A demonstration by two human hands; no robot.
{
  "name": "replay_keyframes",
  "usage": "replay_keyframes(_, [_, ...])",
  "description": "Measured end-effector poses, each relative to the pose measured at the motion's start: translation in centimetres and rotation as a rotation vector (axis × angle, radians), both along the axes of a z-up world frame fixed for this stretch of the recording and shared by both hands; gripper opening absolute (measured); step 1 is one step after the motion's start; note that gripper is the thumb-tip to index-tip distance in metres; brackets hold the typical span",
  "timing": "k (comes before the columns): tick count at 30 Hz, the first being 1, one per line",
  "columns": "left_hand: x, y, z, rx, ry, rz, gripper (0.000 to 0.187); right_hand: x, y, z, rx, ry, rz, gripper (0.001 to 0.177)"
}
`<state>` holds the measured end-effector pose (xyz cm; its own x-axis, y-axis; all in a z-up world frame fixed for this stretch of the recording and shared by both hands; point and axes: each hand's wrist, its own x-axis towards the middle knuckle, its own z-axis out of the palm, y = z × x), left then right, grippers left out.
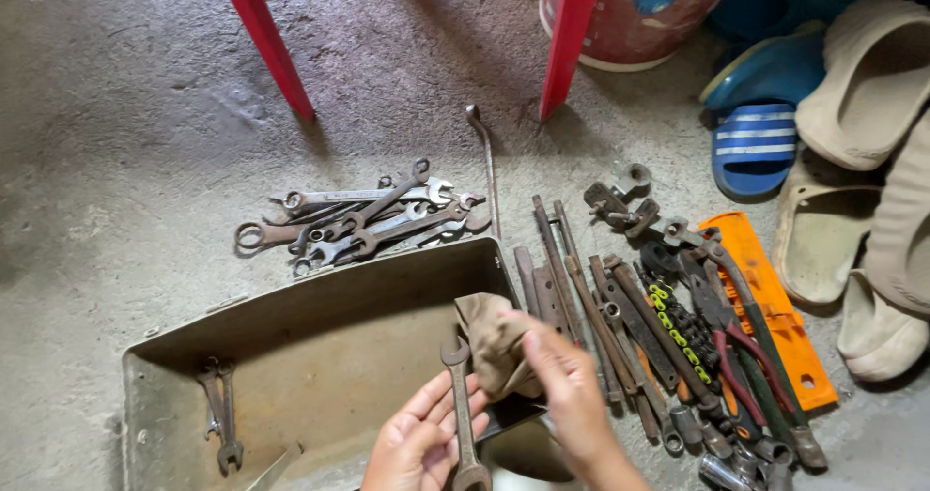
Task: The person sits on the floor and cleans several metal wrenches one by one. They use a thin metal rod to scrape the inside of the wrench jaws and a cloth to wipe the surfaces. The cleaned wrenches are placed back into a metal toolbox.
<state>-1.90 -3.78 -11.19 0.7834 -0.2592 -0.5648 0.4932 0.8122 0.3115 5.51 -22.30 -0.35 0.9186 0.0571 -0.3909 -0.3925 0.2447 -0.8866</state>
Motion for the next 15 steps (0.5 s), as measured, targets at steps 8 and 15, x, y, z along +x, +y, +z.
replay_keyframes(8, [0.6, 0.7, 1.1, 0.003, 0.054, 0.115, 0.062, -0.9, 0.5, -1.6, -0.116, -0.095, 0.098, 0.042])
replay_keyframes(15, [1.7, 0.9, 1.5, 0.130, -0.032, 0.303, 0.067, -1.6, 0.4, -0.8, -0.090, -0.240, 0.388, 0.020])
